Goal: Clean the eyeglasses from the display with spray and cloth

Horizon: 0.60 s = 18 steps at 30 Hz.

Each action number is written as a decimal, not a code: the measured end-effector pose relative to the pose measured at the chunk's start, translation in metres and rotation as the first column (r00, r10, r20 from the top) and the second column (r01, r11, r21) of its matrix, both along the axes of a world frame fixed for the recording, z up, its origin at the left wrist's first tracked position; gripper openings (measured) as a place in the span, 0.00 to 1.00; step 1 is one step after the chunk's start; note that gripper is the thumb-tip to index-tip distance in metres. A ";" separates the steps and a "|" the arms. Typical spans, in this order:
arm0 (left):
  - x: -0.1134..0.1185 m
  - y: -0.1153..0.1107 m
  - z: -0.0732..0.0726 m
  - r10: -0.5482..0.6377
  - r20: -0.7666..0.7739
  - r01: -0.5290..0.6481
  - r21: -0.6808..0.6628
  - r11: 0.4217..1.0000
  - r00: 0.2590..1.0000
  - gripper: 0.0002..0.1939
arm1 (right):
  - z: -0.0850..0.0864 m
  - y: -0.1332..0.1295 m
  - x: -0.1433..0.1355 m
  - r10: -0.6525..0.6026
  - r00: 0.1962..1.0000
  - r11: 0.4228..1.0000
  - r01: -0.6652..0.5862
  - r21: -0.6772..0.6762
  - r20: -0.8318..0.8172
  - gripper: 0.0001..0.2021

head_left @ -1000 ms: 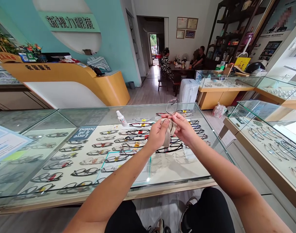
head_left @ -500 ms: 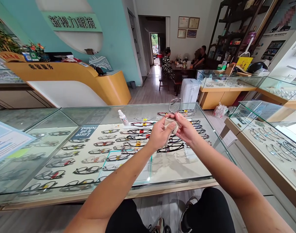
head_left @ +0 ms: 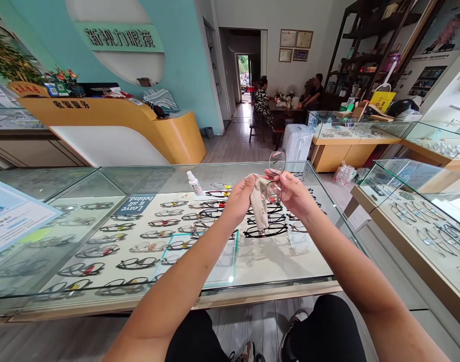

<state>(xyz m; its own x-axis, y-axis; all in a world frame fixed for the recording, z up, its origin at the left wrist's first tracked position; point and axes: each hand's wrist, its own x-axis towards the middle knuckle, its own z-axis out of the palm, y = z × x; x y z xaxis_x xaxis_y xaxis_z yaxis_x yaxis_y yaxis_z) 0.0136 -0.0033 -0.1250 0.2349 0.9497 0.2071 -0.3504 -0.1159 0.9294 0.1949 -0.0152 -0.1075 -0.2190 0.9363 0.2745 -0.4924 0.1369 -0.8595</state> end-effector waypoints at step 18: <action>-0.017 0.010 0.011 0.107 0.074 -0.106 -0.012 0.994 0.992 0.39 | -0.003 -0.005 -0.005 -0.015 0.928 0.998 -0.008 0.060 0.372 0.16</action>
